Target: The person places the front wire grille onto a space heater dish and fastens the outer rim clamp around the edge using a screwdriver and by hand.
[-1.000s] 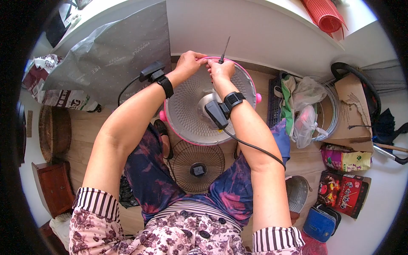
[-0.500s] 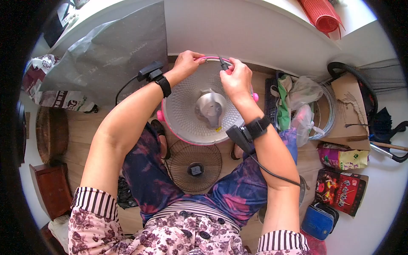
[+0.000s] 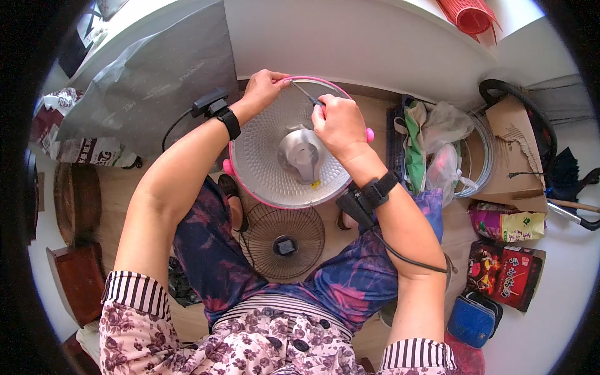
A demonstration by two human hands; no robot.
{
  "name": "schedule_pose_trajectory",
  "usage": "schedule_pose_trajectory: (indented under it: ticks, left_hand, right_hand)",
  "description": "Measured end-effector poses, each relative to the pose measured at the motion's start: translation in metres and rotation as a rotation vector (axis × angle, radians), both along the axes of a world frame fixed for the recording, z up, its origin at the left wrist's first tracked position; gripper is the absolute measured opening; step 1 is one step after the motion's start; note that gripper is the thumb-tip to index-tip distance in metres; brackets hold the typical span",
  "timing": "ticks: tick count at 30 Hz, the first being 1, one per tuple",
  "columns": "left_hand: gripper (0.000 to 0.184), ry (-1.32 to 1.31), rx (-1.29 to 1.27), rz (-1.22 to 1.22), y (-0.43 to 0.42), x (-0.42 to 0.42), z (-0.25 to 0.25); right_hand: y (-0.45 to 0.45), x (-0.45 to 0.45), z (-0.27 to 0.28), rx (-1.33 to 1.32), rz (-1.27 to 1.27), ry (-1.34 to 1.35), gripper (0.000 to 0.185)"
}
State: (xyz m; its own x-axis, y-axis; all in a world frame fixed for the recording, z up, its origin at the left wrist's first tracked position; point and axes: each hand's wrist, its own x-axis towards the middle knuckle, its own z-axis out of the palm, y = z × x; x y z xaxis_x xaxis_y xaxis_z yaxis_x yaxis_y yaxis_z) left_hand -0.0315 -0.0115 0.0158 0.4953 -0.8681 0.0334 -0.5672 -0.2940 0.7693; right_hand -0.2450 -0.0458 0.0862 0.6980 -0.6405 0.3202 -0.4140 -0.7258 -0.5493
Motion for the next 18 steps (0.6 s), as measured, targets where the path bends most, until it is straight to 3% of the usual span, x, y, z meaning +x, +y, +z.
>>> schedule_pose_trajectory:
  ticks: [18]
  left_hand:
    - [0.025, -0.006, -0.013, 0.010, -0.004, -0.001, -0.002]
  right_hand:
    - [-0.004, 0.011, -0.010, -0.053, -0.006, 0.019, 0.024]
